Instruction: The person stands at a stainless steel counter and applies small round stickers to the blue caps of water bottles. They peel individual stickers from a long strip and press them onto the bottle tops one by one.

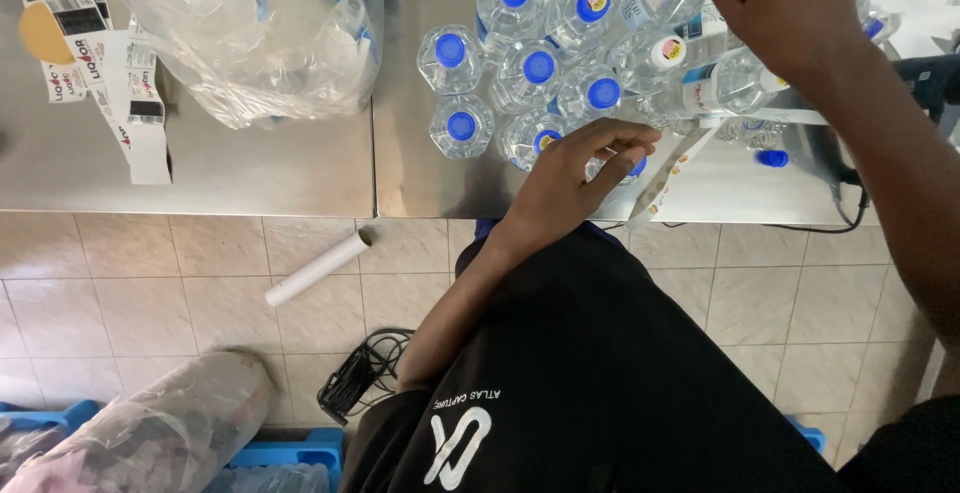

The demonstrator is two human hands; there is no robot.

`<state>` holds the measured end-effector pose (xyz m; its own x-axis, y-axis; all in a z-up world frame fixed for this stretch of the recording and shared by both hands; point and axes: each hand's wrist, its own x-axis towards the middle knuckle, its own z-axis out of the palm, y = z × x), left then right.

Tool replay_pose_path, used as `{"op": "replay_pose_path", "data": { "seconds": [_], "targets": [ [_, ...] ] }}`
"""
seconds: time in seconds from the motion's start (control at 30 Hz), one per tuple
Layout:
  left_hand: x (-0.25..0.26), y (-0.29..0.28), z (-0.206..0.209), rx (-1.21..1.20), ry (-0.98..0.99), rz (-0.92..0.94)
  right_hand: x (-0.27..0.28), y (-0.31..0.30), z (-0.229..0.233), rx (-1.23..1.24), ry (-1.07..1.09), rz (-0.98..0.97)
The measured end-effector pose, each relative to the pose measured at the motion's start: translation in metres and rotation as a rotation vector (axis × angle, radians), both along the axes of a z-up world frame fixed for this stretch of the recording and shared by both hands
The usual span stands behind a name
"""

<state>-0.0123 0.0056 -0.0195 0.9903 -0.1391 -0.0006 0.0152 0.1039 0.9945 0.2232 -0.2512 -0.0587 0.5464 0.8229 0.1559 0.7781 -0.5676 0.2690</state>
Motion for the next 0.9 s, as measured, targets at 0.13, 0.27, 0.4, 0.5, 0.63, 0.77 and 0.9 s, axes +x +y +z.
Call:
{"op": "replay_pose_path", "data": {
  "seconds": [0.13, 0.27, 0.4, 0.5, 0.63, 0.77, 0.9],
  "targets": [
    [0.000, 0.000, 0.001, 0.006, -0.003, 0.006, -0.007, 0.015, -0.001, -0.020, 0.044, -0.113],
    [0.001, 0.004, 0.009, 0.017, 0.057, -0.009, 0.002, 0.008, -0.006, 0.194, 0.330, -0.144],
    [0.001, 0.005, 0.010, 0.019, 0.059, 0.017, -0.001, 0.021, 0.012, 0.482, 0.701, -0.120],
    [0.002, 0.003, 0.008, 0.025, 0.035, 0.021, -0.003, 0.027, 0.020, 0.580, 0.865, -0.233],
    [0.003, 0.001, 0.011, 0.036, 0.013, 0.007, -0.001, 0.022, 0.013, 0.755, 1.114, -0.304],
    [0.005, -0.005, 0.025, 0.020, 0.068, -0.028, 0.001, 0.019, 0.003, 0.822, 1.181, -0.331],
    [0.000, -0.029, 0.036, -0.122, 0.148, -0.239, -0.001, 0.014, -0.010, 1.009, 1.278, -0.415]
  ]
}}
